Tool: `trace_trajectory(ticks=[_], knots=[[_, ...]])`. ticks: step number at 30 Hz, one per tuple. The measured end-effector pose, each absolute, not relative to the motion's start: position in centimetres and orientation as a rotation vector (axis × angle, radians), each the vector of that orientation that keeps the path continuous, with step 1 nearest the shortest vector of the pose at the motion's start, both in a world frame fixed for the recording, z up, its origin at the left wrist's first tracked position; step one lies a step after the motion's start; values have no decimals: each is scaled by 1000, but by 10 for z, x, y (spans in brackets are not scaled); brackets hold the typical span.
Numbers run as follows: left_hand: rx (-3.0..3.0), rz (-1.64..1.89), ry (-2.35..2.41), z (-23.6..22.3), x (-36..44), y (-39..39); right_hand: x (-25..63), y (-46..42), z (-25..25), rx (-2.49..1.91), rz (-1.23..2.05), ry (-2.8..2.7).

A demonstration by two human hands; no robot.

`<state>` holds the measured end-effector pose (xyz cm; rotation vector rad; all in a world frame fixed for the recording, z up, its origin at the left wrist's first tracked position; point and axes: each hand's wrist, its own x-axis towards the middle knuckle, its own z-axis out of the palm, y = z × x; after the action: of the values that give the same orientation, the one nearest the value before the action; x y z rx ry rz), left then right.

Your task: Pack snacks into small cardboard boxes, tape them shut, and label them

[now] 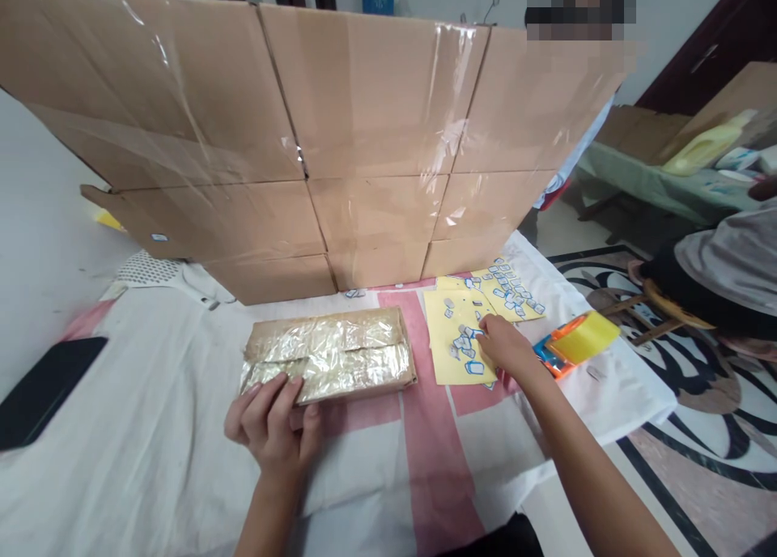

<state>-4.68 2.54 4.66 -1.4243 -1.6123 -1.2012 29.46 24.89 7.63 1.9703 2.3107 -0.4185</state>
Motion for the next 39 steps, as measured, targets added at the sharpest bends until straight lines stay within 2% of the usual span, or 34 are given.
trace_trajectory(ticks=[18,39], knots=[[-1397,-1226,-1643,41,-48,23,295,228,87,1967,-286,2189],[-1428,-1205,-1580,47,-46,26,300,228,75,1946,-193,2253]])
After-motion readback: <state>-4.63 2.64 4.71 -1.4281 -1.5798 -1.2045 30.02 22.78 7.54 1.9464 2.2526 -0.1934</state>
